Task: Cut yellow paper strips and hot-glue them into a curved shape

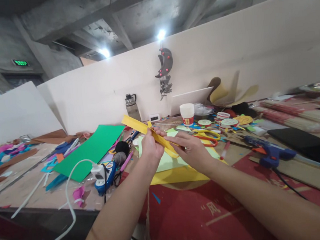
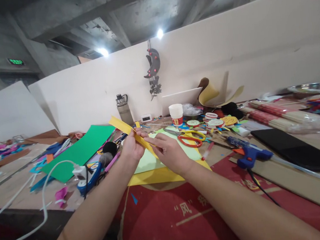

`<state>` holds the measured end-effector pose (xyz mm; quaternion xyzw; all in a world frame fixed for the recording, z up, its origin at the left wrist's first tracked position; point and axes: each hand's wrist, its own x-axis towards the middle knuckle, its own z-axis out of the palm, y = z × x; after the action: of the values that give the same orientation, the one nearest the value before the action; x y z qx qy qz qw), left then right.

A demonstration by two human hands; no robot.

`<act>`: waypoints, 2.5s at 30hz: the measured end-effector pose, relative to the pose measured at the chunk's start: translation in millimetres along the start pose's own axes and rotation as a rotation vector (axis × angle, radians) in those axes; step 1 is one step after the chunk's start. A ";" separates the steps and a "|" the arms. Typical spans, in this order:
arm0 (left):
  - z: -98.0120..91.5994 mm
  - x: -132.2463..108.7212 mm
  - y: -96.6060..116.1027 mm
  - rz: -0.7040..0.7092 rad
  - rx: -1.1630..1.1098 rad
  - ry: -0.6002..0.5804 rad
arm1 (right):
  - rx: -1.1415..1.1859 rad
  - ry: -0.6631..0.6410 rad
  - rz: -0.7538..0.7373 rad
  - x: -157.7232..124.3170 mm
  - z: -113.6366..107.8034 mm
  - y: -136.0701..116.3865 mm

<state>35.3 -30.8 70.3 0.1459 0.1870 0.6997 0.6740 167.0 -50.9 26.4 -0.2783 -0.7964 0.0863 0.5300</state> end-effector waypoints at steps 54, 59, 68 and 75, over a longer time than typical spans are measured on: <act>-13.8 -19.8 -3.9 -0.341 1.193 -0.592 | 0.514 0.287 0.655 25.3 -40.9 27.0; -13.5 -18.2 8.6 -0.389 1.108 -0.625 | 0.899 0.150 0.561 28.8 -45.6 20.4; -11.5 -19.2 10.1 -0.393 1.076 -0.751 | 0.855 0.178 0.588 29.0 -40.9 26.8; -10.1 -21.1 10.3 -0.350 1.080 -0.724 | 0.911 0.137 0.564 27.6 -42.6 22.3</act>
<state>22.6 -52.7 67.1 0.6554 0.2936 0.2953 0.6300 205.0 -24.3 56.8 -0.2282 -0.5361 0.5436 0.6041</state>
